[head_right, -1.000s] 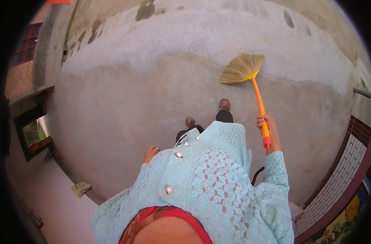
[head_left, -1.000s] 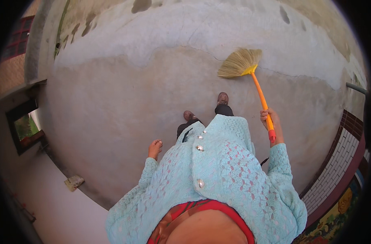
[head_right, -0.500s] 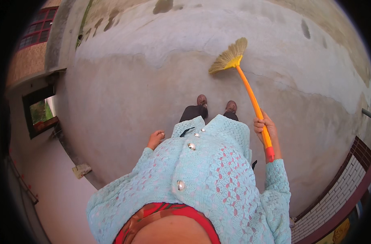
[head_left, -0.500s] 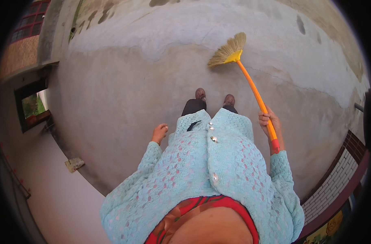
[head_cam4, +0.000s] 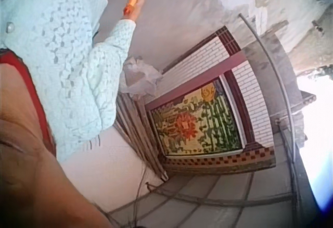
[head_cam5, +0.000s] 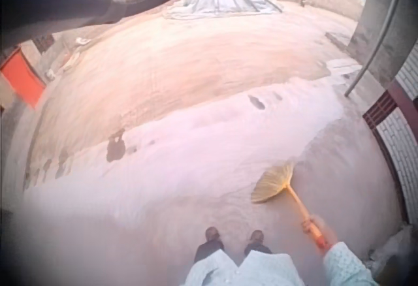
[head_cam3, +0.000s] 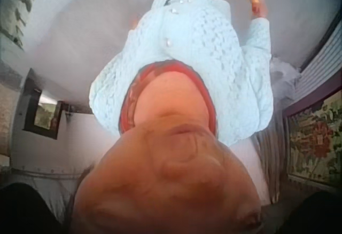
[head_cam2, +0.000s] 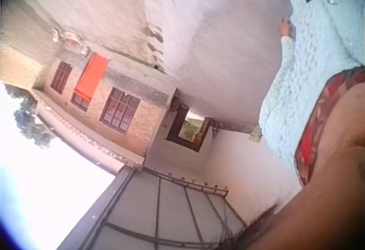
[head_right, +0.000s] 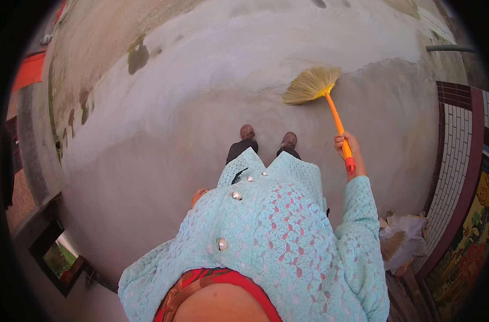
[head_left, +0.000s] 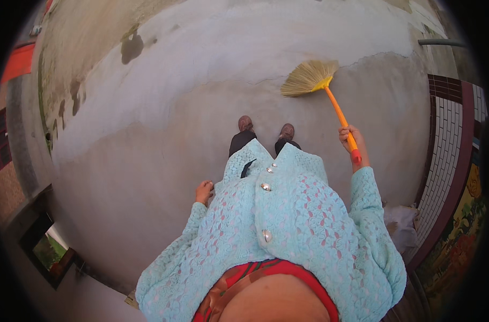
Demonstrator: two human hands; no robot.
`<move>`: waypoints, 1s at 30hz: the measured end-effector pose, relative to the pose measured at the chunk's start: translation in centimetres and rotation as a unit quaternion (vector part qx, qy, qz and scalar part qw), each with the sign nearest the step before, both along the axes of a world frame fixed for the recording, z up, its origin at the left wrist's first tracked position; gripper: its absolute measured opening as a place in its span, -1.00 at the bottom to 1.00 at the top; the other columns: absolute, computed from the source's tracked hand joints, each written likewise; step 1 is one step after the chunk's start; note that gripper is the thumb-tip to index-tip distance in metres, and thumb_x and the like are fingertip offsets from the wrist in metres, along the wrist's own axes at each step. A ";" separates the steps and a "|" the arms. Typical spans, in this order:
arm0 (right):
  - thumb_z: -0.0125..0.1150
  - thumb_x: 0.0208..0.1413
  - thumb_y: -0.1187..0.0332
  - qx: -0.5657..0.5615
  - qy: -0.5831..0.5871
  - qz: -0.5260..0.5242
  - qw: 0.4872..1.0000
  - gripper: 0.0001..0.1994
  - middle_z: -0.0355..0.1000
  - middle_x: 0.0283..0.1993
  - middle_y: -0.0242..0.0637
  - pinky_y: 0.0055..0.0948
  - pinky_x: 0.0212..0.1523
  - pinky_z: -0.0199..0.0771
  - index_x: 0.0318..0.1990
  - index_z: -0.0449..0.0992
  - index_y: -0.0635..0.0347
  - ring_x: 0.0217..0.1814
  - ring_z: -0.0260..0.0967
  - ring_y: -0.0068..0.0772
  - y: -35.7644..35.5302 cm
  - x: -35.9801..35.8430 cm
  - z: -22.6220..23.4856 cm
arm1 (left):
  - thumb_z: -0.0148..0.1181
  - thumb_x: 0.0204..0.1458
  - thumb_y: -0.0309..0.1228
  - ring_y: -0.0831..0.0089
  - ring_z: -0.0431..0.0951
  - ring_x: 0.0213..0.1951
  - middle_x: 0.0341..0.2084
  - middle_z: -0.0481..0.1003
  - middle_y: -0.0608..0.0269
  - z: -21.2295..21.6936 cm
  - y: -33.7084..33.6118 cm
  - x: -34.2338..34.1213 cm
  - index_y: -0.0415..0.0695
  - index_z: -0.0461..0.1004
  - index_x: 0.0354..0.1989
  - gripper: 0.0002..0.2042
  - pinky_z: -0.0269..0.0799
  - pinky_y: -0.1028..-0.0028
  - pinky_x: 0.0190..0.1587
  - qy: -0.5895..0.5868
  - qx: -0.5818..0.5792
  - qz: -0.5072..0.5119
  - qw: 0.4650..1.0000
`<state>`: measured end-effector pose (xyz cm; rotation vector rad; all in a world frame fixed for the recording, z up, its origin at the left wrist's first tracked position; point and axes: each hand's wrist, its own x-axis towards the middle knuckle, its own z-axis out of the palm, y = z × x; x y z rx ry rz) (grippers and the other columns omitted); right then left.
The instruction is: The person sweeps a concrete floor with a yellow broom, gathering debris into a pile. They move around the area, sweeping near walls and a covered object, and briefly touch a metal pole for balance.
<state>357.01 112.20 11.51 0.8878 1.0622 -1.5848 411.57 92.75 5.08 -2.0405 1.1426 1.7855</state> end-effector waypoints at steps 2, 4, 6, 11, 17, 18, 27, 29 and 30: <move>-0.21 -0.07 0.56 0.029 0.075 0.028 0.996 -0.80 0.12 -0.56 -0.38 -0.75 -0.72 0.21 -0.24 0.08 0.17 -0.68 0.10 -0.72 -0.3 1.2 2.1 | 0.04 -0.12 -0.29 0.54 0.38 -0.34 -0.40 0.40 0.38 -1.6 -2.8 1.0 -0.12 0.38 -0.20 -0.71 0.28 0.41 -0.34 0.014 -0.002 0.009 1.000; -0.23 -0.08 0.58 0.041 0.103 0.034 0.993 -0.75 0.10 -0.59 -0.43 -0.75 -0.73 0.17 -0.22 0.08 0.06 -0.69 0.07 -0.73 0.1 3.5 4.4 | 0.04 -0.11 -0.29 0.53 0.39 -0.35 -0.41 0.41 0.37 -0.7 -5.1 0.5 -0.13 0.38 -0.21 -0.71 0.29 0.42 -0.34 -0.003 -0.009 -0.029 1.000; -0.24 -0.09 0.59 0.027 0.097 0.019 0.995 -0.71 0.08 -0.60 -0.45 -0.75 -0.73 0.16 -0.20 0.09 -0.01 -0.69 0.05 -0.73 1.4 5.8 6.4 | 0.03 -0.11 -0.28 0.51 0.40 -0.36 -0.43 0.41 0.36 2.6 -7.0 -1.8 -0.14 0.37 -0.21 -0.70 0.29 0.44 -0.34 -0.039 -0.031 -0.112 0.992; -0.14 -0.18 0.60 0.004 0.025 -0.033 0.999 -0.61 0.16 -0.49 -0.30 -0.72 -0.73 0.14 -0.09 0.07 0.19 -0.69 0.05 -0.72 8.3 12.5 5.7 | 0.03 -0.11 -0.30 0.51 0.41 -0.45 -0.48 0.45 0.30 -6.0 -10.1 1.7 -0.20 0.41 -0.24 -0.71 0.30 0.53 -0.36 -0.004 -0.040 -0.194 0.980; -0.12 -0.15 0.59 -0.101 -0.129 -0.202 0.966 -0.71 0.19 -0.47 -0.27 -0.74 -0.72 0.20 -0.20 0.09 0.31 -0.69 0.09 -0.71 13.9 18.0 -0.2 | 0.03 -0.05 -0.38 0.49 0.42 -0.41 -0.43 0.45 0.21 -4.4 -14.1 -6.7 -0.27 0.38 -0.19 -0.73 0.32 0.54 -0.30 0.051 -0.041 -0.311 0.948; -0.11 -0.15 0.59 -0.099 -0.130 -0.238 0.957 -0.72 0.19 -0.47 -0.26 -0.74 -0.72 0.20 -0.21 0.10 0.32 -0.69 0.10 -0.70 14.5 18.5 -1.1 | 0.03 -0.04 -0.38 0.49 0.42 -0.40 -0.41 0.45 0.20 -3.3 -15.4 -9.2 -0.29 0.35 -0.16 -0.71 0.32 0.54 -0.29 0.067 -0.023 -0.312 0.947; -0.06 -0.19 0.54 0.064 0.145 -0.240 0.958 -0.79 0.23 -0.54 -0.36 -0.69 -0.67 0.25 -0.29 0.25 0.30 -0.67 0.17 -0.67 22.0 22.1 0.7 | 0.04 -0.06 -0.36 0.53 0.38 -0.37 -0.41 0.41 0.23 3.7 -11.1 -27.9 -0.29 0.32 -0.15 -0.67 0.30 0.52 -0.32 0.060 -0.006 -0.511 0.857; -0.05 -0.19 0.53 0.122 0.143 -0.249 0.950 -0.76 0.23 -0.54 -0.38 -0.68 -0.67 0.24 -0.26 0.26 0.29 -0.66 0.17 -0.67 22.3 25.7 4.3 | 0.04 -0.07 -0.34 0.54 0.37 -0.35 -0.39 0.40 0.25 5.4 -8.2 -32.1 -0.26 0.33 -0.14 -0.67 0.28 0.51 -0.31 0.060 -0.008 -0.598 0.799; -0.05 -0.19 0.53 0.153 0.139 -0.257 0.944 -0.74 0.23 -0.55 -0.40 -0.68 -0.67 0.23 -0.24 0.26 0.28 -0.66 0.17 -0.67 21.6 28.0 6.2 | 0.04 -0.08 -0.33 0.54 0.36 -0.34 -0.38 0.40 0.27 6.1 -7.1 -35.0 -0.24 0.34 -0.14 -0.67 0.28 0.50 -0.31 0.069 -0.012 -0.648 0.758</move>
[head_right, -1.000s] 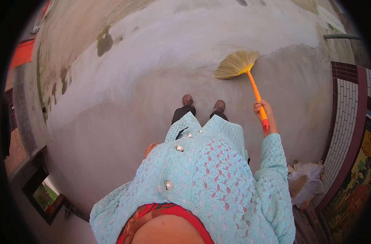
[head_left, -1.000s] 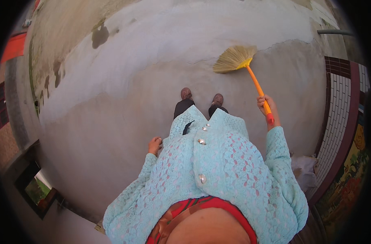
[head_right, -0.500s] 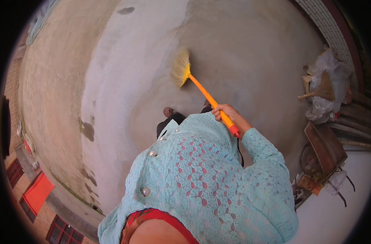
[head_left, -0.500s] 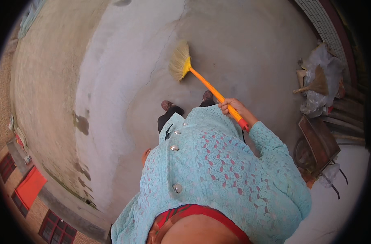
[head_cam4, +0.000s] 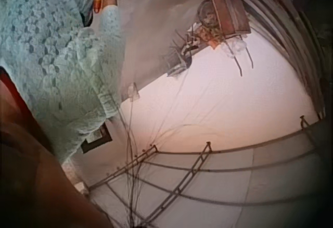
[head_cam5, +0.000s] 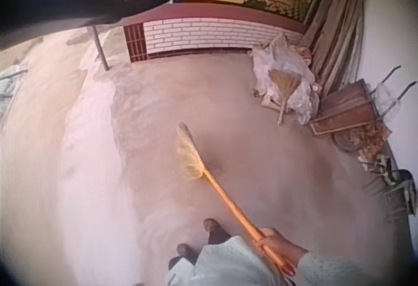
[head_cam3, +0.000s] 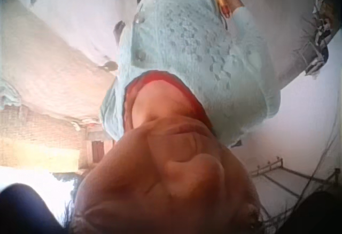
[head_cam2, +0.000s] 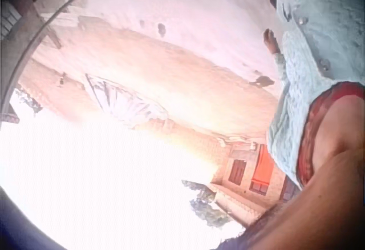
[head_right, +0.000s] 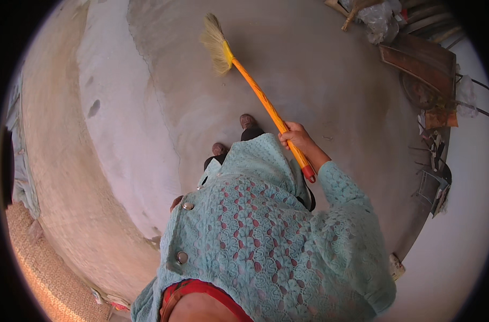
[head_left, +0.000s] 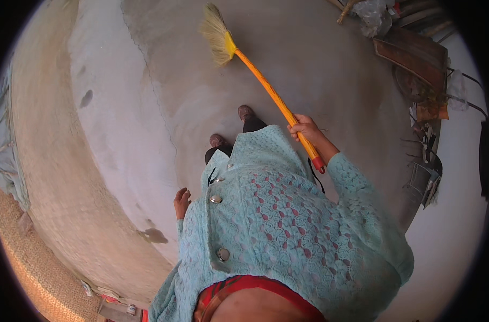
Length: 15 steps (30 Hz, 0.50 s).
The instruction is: The person sweeps a concrete floor with a yellow broom, gathering debris into a pile. They move around the area, sweeping near walls and a covered object, and briefly touch a metal pole for balance.
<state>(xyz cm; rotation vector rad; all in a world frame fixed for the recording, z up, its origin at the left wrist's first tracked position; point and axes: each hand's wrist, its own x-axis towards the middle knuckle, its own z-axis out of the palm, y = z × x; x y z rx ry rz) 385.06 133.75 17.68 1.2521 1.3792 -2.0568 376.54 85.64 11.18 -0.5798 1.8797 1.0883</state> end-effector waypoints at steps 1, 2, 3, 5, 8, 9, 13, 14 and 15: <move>-0.03 -0.20 0.52 0.033 0.004 -0.029 0.999 -0.75 0.24 -0.55 -0.39 -0.67 -0.69 0.23 -0.25 0.27 0.26 -0.66 0.19 -0.65 -0.8 1.9 1.4 | 0.03 -0.08 -0.32 0.55 0.36 -0.32 -0.36 0.40 0.28 -0.3 0.6 -2.2 -0.22 0.34 -0.13 -0.66 0.27 0.49 -0.30 0.017 0.001 -0.053 0.998; -0.01 -0.20 0.50 0.060 0.006 -0.066 0.996 -0.75 0.25 -0.55 -0.39 -0.66 -0.70 0.23 -0.26 0.28 0.24 -0.66 0.21 -0.63 -2.7 3.2 1.6 | 0.03 -0.08 -0.29 0.53 0.35 -0.29 -0.33 0.40 0.30 -3.2 -1.1 -5.2 -0.18 0.34 -0.12 -0.65 0.27 0.45 -0.27 0.001 0.011 -0.039 0.999; -0.01 -0.20 0.50 0.077 -0.025 -0.092 0.992 -0.76 0.24 -0.55 -0.39 -0.65 -0.71 0.23 -0.27 0.28 0.23 -0.67 0.20 -0.63 -3.5 4.4 2.2 | 0.03 -0.08 -0.28 0.49 0.36 -0.24 -0.28 0.40 0.27 -4.8 -1.0 -7.9 -0.19 0.33 -0.10 -0.64 0.27 0.43 -0.23 0.022 0.016 -0.060 0.998; -0.01 -0.20 0.50 0.108 -0.090 -0.135 0.981 -0.78 0.23 -0.57 -0.39 -0.64 -0.71 0.23 -0.30 0.27 0.22 -0.69 0.18 -0.63 -4.6 4.8 2.3 | 0.03 -0.09 -0.26 0.40 0.36 -0.15 -0.22 0.39 0.21 -8.4 0.3 -14.3 -0.19 0.32 -0.09 -0.61 0.27 0.39 -0.20 0.037 0.027 -0.047 0.998; -0.01 -0.18 0.49 0.111 -0.132 -0.229 0.958 -0.85 0.22 -0.59 -0.39 -0.63 -0.72 0.23 -0.37 0.26 0.20 -0.71 0.17 -0.62 -6.2 7.0 1.1 | 0.00 -0.08 -0.26 0.40 0.37 -0.17 -0.23 0.39 0.20 -10.4 0.7 -19.4 -0.18 0.29 -0.07 -0.61 0.24 0.39 -0.18 0.051 0.079 -0.045 0.995; -0.02 -0.17 0.49 0.117 -0.142 -0.258 0.949 -0.88 0.22 -0.60 -0.38 -0.63 -0.72 0.22 -0.40 0.26 0.20 -0.72 0.17 -0.62 -5.7 9.3 3.5 | 0.00 -0.08 -0.26 0.39 0.37 -0.16 -0.22 0.39 0.20 -8.3 1.1 -18.4 -0.18 0.29 -0.07 -0.61 0.25 0.37 -0.18 0.040 0.074 -0.052 0.995; -0.01 -0.13 0.47 0.118 -0.189 -0.401 0.889 -0.91 0.21 -0.63 -0.39 -0.70 -0.73 0.19 -0.41 0.27 0.22 -0.74 0.13 -0.64 -6.5 15.0 4.0 | 0.00 -0.09 -0.27 0.36 0.38 -0.14 -0.22 0.40 0.17 -6.7 -1.9 -14.8 -0.17 0.29 -0.06 -0.60 0.26 0.33 -0.16 -0.036 0.031 -0.087 0.995; 0.00 -0.13 0.46 0.111 -0.203 -0.441 0.867 -0.89 0.21 -0.64 -0.39 -0.73 -0.73 0.17 -0.39 0.28 0.23 -0.75 0.11 -0.65 -7.0 16.1 2.9 | 0.00 -0.09 -0.27 0.36 0.39 -0.15 -0.24 0.40 0.18 -7.7 -4.1 -13.8 -0.16 0.30 -0.07 -0.61 0.27 0.32 -0.20 -0.061 0.016 -0.085 0.994; 0.01 -0.12 0.46 0.108 -0.234 -0.458 0.851 -0.89 0.21 -0.64 -0.39 -0.74 -0.74 0.14 -0.39 0.27 0.24 -0.75 0.10 -0.67 -7.4 17.6 1.7 | 0.01 -0.10 -0.26 0.37 0.41 -0.20 -0.28 0.41 0.22 -8.4 -6.3 -12.7 -0.15 0.32 -0.08 -0.62 0.30 0.33 -0.27 -0.064 0.017 -0.101 0.993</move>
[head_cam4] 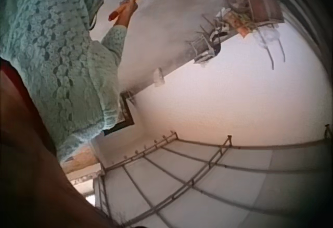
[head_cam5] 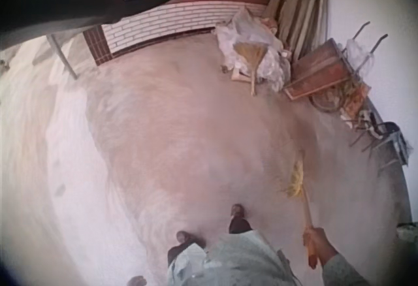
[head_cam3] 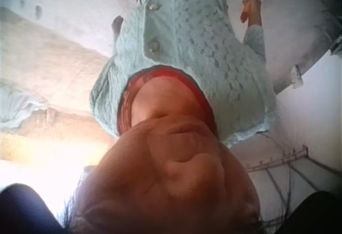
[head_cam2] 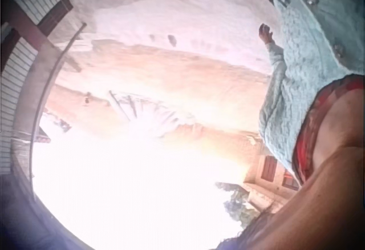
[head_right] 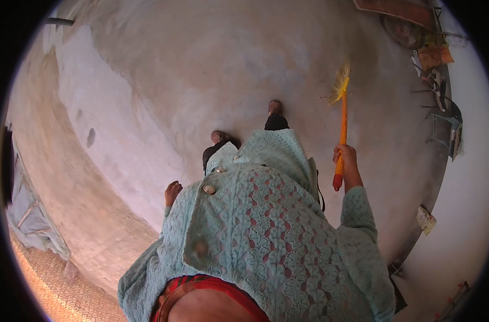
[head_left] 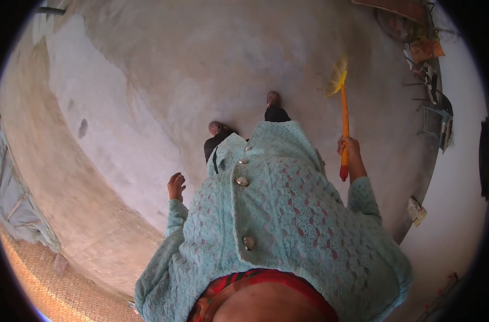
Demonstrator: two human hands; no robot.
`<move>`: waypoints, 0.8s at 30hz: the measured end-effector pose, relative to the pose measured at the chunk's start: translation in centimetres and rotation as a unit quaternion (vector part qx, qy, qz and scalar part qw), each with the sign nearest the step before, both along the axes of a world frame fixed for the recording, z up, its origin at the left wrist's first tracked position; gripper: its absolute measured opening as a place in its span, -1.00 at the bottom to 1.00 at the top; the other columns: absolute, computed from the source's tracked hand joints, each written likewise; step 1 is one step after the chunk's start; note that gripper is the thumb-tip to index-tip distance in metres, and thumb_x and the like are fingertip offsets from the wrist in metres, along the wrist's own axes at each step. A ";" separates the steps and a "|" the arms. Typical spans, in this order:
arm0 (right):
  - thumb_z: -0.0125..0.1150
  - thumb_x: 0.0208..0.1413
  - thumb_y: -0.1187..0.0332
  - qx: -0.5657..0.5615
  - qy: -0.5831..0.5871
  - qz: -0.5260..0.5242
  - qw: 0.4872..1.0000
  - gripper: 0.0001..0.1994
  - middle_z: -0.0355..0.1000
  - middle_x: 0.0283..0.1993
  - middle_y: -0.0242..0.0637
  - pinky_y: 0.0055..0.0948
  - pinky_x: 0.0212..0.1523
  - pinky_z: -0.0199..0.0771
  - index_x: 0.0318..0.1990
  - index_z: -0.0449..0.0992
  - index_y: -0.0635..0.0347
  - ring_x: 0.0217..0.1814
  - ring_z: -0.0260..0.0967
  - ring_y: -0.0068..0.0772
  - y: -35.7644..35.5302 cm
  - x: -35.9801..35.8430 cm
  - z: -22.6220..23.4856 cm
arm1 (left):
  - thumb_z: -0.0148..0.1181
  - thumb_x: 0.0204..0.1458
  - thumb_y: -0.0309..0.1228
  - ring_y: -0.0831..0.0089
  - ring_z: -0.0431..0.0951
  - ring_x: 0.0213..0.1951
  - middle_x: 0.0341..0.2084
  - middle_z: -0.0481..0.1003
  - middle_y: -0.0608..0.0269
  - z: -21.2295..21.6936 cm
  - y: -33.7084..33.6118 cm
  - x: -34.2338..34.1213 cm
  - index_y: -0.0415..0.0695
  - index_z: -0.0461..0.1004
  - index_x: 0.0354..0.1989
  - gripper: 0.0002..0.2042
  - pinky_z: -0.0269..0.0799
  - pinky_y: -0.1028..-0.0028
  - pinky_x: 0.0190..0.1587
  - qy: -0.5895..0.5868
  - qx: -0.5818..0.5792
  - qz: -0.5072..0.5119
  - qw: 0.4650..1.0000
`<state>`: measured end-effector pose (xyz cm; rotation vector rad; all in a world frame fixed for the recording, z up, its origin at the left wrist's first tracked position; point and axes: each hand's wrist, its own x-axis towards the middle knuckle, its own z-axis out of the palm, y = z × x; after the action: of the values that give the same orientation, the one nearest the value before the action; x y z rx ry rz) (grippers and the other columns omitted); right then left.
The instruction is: The person sweeps a concrete floor with a yellow broom, gathering debris into a pile. They move around the area, sweeping near walls and a covered object, and briefly touch a metal pole for balance.
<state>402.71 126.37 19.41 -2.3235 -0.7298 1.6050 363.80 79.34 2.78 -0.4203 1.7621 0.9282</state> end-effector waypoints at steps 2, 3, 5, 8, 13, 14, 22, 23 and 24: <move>0.01 -0.12 0.44 -0.015 0.007 -0.036 0.999 -0.92 0.21 -0.65 -0.38 -0.71 -0.72 0.15 -0.45 0.28 0.23 -0.74 0.11 -0.65 -0.7 2.9 -2.5 | 0.03 -0.11 -0.28 0.43 0.42 -0.30 -0.38 0.42 0.28 -0.3 -5.1 2.1 -0.16 0.34 -0.13 -0.65 0.31 0.41 -0.36 0.033 -0.008 -0.070 0.997; 0.01 -0.12 0.44 -0.024 0.013 -0.053 0.998 -0.92 0.21 -0.65 -0.38 -0.69 -0.71 0.15 -0.48 0.29 0.23 -0.74 0.11 -0.64 -0.7 3.9 -3.3 | 0.03 -0.12 -0.29 0.46 0.43 -0.36 -0.43 0.43 0.28 -0.8 -7.3 3.0 -0.18 0.37 -0.16 -0.67 0.31 0.49 -0.39 0.005 -0.044 -0.027 0.999; 0.03 -0.15 0.43 -0.031 0.014 0.019 0.999 -0.90 0.18 -0.70 -0.37 -0.62 -0.71 0.16 -0.59 0.26 0.21 -0.76 0.11 -0.57 0.5 4.4 -4.2 | 0.04 -0.10 -0.33 0.50 0.44 -0.47 -0.52 0.46 0.27 -2.2 -11.9 4.0 -0.24 0.42 -0.25 -0.72 0.33 0.62 -0.41 0.020 -0.040 0.010 0.999; 0.05 -0.19 0.42 -0.018 0.061 0.071 0.995 -0.84 0.16 -0.73 -0.36 -0.56 -0.70 0.18 -0.67 0.24 0.19 -0.76 0.13 -0.50 3.4 -0.3 -3.6 | 0.05 -0.08 -0.35 0.53 0.45 -0.43 -0.46 0.46 0.22 0.3 -17.7 4.6 -0.26 0.42 -0.26 -0.74 0.35 0.62 -0.34 0.083 -0.006 -0.195 0.977; 0.06 -0.25 0.49 -0.123 0.125 0.135 0.975 -0.87 0.16 -0.73 -0.35 -0.53 -0.69 0.23 -0.61 0.21 0.19 -0.75 0.15 -0.46 4.9 -6.5 -9.0 | 0.02 -0.07 -0.37 0.48 0.45 -0.34 -0.41 0.45 0.21 6.4 -16.4 1.9 -0.25 0.41 -0.23 -0.75 0.37 0.52 -0.29 0.145 0.030 -0.328 0.933; 0.04 -0.21 0.49 -0.127 0.128 0.162 0.970 -0.87 0.16 -0.69 -0.39 -0.60 -0.68 0.22 -0.52 0.20 0.17 -0.72 0.14 -0.55 4.2 -9.1 -7.8 | 0.01 -0.07 -0.37 0.46 0.45 -0.32 -0.40 0.45 0.21 6.8 -15.6 2.0 -0.23 0.41 -0.23 -0.74 0.37 0.49 -0.29 0.079 -0.007 -0.201 0.976; -0.07 -0.10 0.59 -0.144 0.385 -0.029 0.911 -0.82 0.11 -0.67 -0.47 -0.78 -0.76 0.15 -0.34 0.14 0.15 -0.75 0.04 -0.77 1.4 -11.6 -0.5 | 0.02 -0.11 -0.27 0.42 0.41 -0.23 -0.32 0.42 0.25 9.8 -1.1 -5.1 -0.16 0.32 -0.09 -0.62 0.31 0.40 -0.34 0.039 -0.022 -0.137 0.990; -0.08 -0.10 0.59 -0.122 0.387 -0.017 0.914 -0.79 0.11 -0.66 -0.47 -0.78 -0.76 0.15 -0.28 0.15 0.17 -0.75 0.04 -0.77 0.8 -10.4 0.2 | 0.01 -0.10 -0.26 0.42 0.41 -0.23 -0.32 0.42 0.23 9.2 0.1 -6.0 -0.16 0.33 -0.10 -0.62 0.30 0.39 -0.34 0.005 -0.064 -0.071 0.995; -0.09 -0.10 0.60 -0.103 0.389 -0.004 0.915 -0.76 0.12 -0.65 -0.47 -0.77 -0.77 0.16 -0.22 0.17 0.19 -0.75 0.05 -0.77 0.2 -9.0 0.9 | 0.01 -0.09 -0.26 0.41 0.42 -0.21 -0.29 0.42 0.23 8.8 0.8 -6.7 -0.15 0.31 -0.08 -0.62 0.31 0.37 -0.31 0.012 -0.057 -0.087 0.995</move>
<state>393.68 126.59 20.28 -1.5319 -0.3637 2.4361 357.07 80.18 11.61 -0.3234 1.8480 0.7150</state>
